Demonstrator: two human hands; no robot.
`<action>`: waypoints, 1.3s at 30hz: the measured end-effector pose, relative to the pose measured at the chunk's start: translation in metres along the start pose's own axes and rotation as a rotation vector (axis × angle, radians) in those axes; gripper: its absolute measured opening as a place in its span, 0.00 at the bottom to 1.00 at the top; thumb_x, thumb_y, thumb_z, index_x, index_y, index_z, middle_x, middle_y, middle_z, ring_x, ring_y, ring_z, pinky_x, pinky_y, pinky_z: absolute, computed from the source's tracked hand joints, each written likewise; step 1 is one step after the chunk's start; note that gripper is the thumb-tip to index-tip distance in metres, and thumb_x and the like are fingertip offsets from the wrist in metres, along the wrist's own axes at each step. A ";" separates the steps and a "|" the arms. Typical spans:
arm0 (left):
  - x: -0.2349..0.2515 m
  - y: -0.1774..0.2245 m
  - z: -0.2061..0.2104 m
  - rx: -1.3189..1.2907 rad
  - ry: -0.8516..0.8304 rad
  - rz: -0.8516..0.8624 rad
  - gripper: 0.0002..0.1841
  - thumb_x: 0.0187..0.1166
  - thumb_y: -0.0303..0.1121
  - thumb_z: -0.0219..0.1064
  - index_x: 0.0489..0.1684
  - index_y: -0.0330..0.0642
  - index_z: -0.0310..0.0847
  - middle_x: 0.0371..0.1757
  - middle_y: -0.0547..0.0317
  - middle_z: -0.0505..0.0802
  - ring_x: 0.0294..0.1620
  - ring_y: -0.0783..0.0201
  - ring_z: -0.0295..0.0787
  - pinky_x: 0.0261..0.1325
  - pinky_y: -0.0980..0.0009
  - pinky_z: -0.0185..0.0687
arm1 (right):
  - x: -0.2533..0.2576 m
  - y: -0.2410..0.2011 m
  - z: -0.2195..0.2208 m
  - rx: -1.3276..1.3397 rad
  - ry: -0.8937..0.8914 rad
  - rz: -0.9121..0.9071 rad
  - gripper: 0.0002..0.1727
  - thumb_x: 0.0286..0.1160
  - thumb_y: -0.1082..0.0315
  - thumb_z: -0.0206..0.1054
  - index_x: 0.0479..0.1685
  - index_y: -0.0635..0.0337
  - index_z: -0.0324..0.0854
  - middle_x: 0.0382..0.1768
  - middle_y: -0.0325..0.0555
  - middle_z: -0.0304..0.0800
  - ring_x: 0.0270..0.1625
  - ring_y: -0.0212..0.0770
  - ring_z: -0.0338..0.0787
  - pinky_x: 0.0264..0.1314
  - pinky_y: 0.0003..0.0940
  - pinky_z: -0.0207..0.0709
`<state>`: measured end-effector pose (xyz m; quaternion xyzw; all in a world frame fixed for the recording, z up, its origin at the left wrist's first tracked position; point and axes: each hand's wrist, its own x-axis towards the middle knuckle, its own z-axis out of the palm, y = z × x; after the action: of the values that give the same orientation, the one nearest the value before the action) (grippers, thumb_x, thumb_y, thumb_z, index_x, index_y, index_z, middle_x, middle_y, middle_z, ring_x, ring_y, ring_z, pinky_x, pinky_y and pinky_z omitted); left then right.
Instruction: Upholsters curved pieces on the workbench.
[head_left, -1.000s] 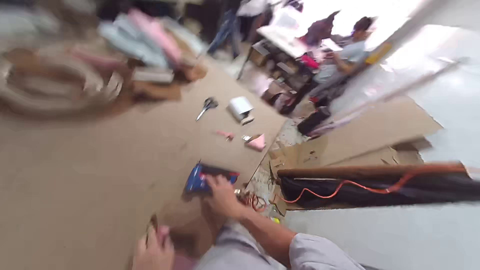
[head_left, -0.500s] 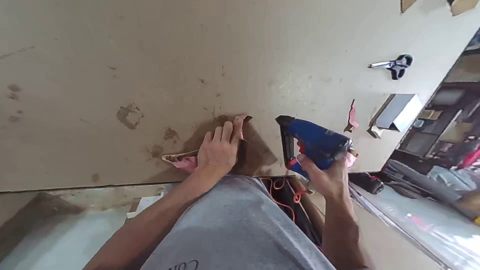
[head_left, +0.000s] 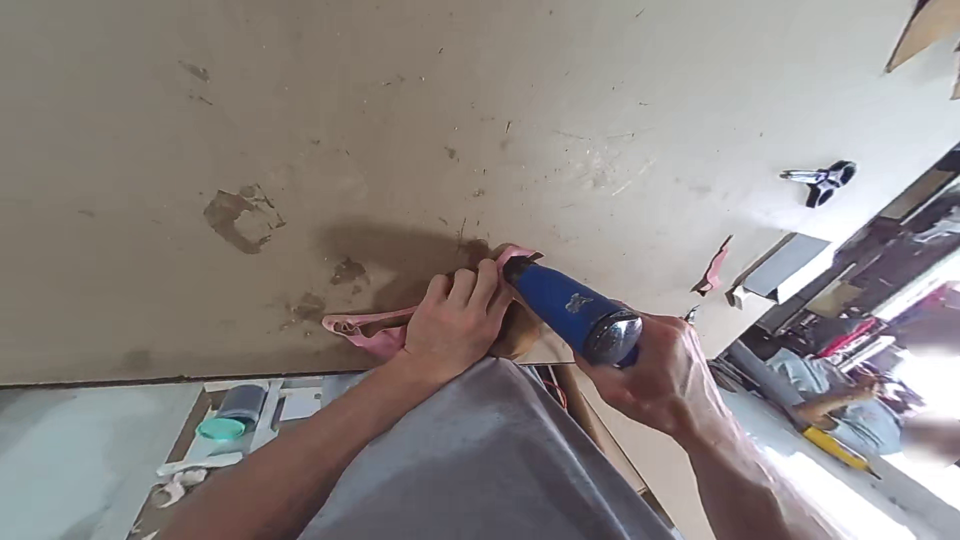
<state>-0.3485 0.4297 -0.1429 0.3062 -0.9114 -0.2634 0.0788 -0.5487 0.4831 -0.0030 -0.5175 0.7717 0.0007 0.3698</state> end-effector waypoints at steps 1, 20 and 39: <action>0.000 0.000 -0.001 -0.007 -0.005 -0.002 0.12 0.82 0.34 0.60 0.54 0.46 0.89 0.57 0.45 0.91 0.42 0.48 0.88 0.37 0.55 0.77 | 0.001 -0.002 0.000 -0.010 -0.010 0.017 0.20 0.66 0.50 0.68 0.49 0.52 0.91 0.29 0.37 0.94 0.30 0.28 0.90 0.30 0.30 0.80; 0.003 0.004 -0.010 -0.025 -0.050 -0.006 0.29 0.75 0.42 0.67 0.79 0.46 0.77 0.60 0.40 0.92 0.55 0.39 0.91 0.48 0.46 0.86 | -0.031 0.068 0.024 -0.065 0.221 0.606 0.34 0.77 0.49 0.63 0.81 0.57 0.72 0.50 0.63 0.92 0.51 0.65 0.92 0.51 0.71 0.79; 0.025 0.075 -0.145 -1.317 -0.102 0.431 0.14 0.86 0.40 0.63 0.59 0.48 0.91 0.69 0.62 0.88 0.72 0.66 0.81 0.76 0.66 0.77 | -0.095 -0.022 0.037 0.866 0.753 -0.584 0.29 0.84 0.53 0.66 0.69 0.71 0.78 0.64 0.53 0.86 0.64 0.37 0.88 0.68 0.36 0.85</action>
<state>-0.3632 0.4033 0.0193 -0.0062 -0.6047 -0.7543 0.2557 -0.4918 0.5626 0.0333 -0.4748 0.6064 -0.5933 0.2341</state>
